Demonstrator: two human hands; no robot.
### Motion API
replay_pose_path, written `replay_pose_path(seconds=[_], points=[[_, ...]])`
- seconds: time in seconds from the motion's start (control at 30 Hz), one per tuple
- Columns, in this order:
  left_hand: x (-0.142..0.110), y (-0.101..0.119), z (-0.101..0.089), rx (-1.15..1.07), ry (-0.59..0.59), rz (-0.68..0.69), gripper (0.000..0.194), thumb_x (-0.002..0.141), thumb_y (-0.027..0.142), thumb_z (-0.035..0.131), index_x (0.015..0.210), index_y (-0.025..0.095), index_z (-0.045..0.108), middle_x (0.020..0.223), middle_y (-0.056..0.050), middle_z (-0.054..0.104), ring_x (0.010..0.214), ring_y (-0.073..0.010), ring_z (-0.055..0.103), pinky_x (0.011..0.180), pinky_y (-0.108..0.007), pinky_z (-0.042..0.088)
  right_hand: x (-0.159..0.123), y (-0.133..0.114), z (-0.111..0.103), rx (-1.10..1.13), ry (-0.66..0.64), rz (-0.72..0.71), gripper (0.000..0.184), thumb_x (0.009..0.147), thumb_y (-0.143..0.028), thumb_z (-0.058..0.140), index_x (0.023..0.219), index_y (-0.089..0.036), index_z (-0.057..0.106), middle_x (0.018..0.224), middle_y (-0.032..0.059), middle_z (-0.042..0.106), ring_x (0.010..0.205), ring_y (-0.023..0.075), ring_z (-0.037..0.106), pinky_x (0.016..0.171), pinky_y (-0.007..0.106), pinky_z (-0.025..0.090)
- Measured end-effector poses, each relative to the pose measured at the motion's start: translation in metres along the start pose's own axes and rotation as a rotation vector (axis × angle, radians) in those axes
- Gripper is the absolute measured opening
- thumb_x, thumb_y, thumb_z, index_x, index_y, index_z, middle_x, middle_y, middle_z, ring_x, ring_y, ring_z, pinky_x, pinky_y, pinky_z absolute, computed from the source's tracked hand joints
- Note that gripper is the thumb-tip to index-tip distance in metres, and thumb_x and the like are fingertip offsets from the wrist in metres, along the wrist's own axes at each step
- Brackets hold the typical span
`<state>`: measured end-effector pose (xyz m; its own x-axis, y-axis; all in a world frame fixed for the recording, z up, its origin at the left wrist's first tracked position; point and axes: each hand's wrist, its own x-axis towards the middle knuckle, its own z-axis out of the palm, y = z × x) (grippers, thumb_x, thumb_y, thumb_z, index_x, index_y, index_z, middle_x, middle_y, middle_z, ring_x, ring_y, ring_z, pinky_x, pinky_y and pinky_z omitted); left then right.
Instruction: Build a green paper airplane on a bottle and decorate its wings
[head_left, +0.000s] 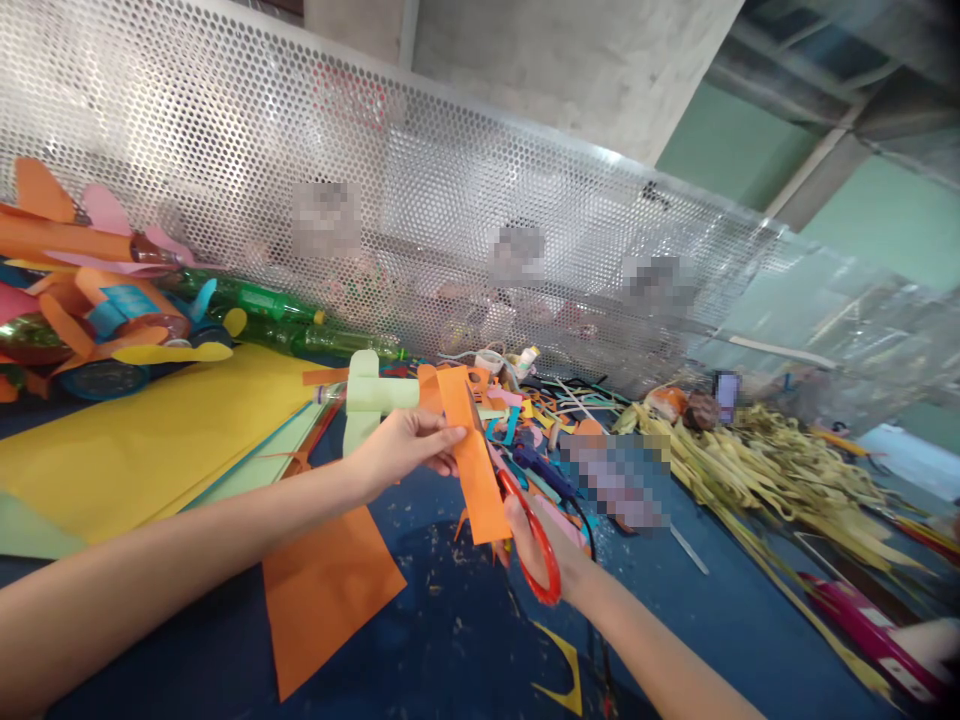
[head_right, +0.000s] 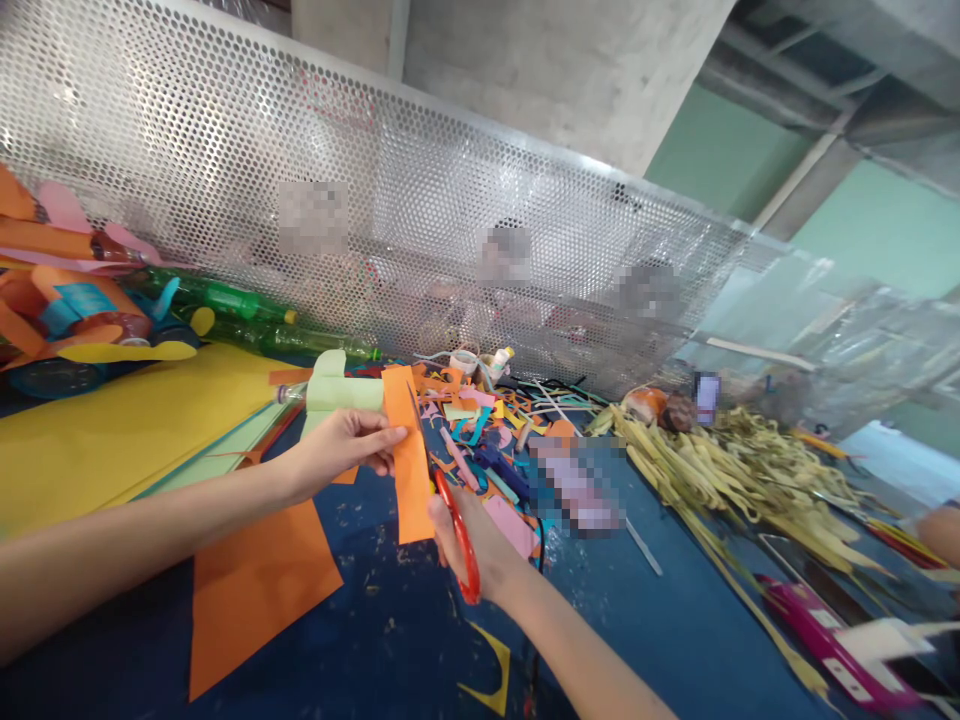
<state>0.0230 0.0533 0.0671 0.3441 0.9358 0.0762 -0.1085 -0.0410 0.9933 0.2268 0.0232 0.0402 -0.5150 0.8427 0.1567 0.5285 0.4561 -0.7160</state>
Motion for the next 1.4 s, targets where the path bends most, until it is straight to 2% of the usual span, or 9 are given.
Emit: replay_pose_path(seconds=[0.3,0.53,0.77,0.9,1.0,1.1,1.2,1.27,1.4], points=[[0.001,-0.001,0.001,-0.043,-0.009,-0.037,0.023,0.078,0.035,0.065,0.068,0.015,0.065,0.063,-0.001,0.068,0.056,-0.0093,0.063,0.06,-0.022,0.05,0.0,0.002,0.005,0.127,-0.004,-0.014,0.059,0.084,-0.071,0.018,0.06,-0.022,0.042,0.041,-0.0023,0.041,0.033,0.0125,0.044,0.033,0.025,0.035],[0.003,-0.004,-0.001,-0.059,-0.01,-0.039,0.022,0.078,0.035,0.066,0.068,0.015,0.065,0.06,0.0,0.067,0.056,-0.0094,0.063,0.06,-0.022,0.05,0.001,-0.005,0.006,0.046,-0.005,0.074,0.069,0.078,-0.078,0.008,0.044,-0.023,0.033,0.034,0.0002,0.037,0.03,0.0125,0.041,0.031,0.026,0.031],[0.002,-0.004,-0.001,-0.049,-0.032,-0.03,0.024,0.075,0.038,0.068,0.071,0.015,0.067,0.066,-0.002,0.069,0.063,-0.0114,0.065,0.064,-0.022,0.052,-0.001,-0.008,0.007,0.041,-0.001,0.061,0.067,0.084,-0.071,0.008,0.043,-0.024,0.032,0.032,-0.0004,0.035,0.029,0.011,0.039,0.03,0.024,0.028],[0.002,0.003,-0.002,-0.034,0.027,-0.013,0.032,0.076,0.045,0.065,0.08,0.013,0.066,0.077,-0.005,0.069,0.07,-0.0134,0.065,0.069,-0.025,0.053,-0.002,-0.004,0.007,0.079,-0.011,0.035,0.061,0.086,-0.068,0.015,0.05,-0.023,0.035,0.036,-0.0015,0.038,0.031,0.0117,0.042,0.03,0.023,0.031],[0.001,0.008,-0.004,-0.039,0.096,0.052,0.033,0.078,0.046,0.062,0.086,0.014,0.06,0.071,-0.001,0.065,0.063,-0.0117,0.062,0.062,-0.025,0.053,-0.002,-0.001,0.007,0.138,-0.031,0.025,0.056,0.087,-0.066,0.018,0.056,-0.023,0.036,0.041,-0.003,0.039,0.033,0.0115,0.045,0.031,0.022,0.034],[0.002,0.009,-0.004,-0.003,0.114,0.097,0.028,0.077,0.041,0.064,0.081,0.015,0.057,0.066,0.002,0.062,0.057,-0.009,0.059,0.059,-0.022,0.052,-0.002,0.001,0.008,0.183,-0.043,0.022,0.053,0.088,-0.064,0.021,0.061,-0.022,0.038,0.045,-0.004,0.039,0.034,0.011,0.045,0.031,0.021,0.036],[0.002,0.007,-0.004,-0.007,0.089,0.116,0.027,0.078,0.04,0.064,0.079,0.014,0.056,0.064,0.001,0.062,0.057,-0.0094,0.06,0.06,-0.022,0.051,-0.003,0.002,0.009,0.2,-0.044,-0.009,0.054,0.089,-0.061,0.022,0.069,-0.019,0.047,0.054,-0.0007,0.047,0.042,0.013,0.053,0.04,0.023,0.046],[0.003,0.005,-0.003,-0.035,0.091,0.113,0.027,0.077,0.039,0.066,0.078,0.014,0.056,0.062,0.002,0.062,0.056,-0.0089,0.06,0.06,-0.022,0.051,-0.004,0.002,0.008,0.167,-0.043,-0.039,0.054,0.091,-0.058,0.021,0.08,-0.017,0.054,0.066,0.0039,0.056,0.058,0.0165,0.06,0.055,0.028,0.053],[0.003,0.003,-0.003,-0.077,0.064,0.056,0.027,0.075,0.038,0.068,0.075,0.013,0.057,0.063,0.002,0.062,0.054,-0.0069,0.058,0.059,-0.02,0.05,-0.006,0.005,0.005,-0.026,0.008,-0.127,0.056,0.091,-0.058,0.021,0.097,-0.018,0.058,0.088,0.0105,0.063,0.087,0.0234,0.06,0.08,0.036,0.05]])
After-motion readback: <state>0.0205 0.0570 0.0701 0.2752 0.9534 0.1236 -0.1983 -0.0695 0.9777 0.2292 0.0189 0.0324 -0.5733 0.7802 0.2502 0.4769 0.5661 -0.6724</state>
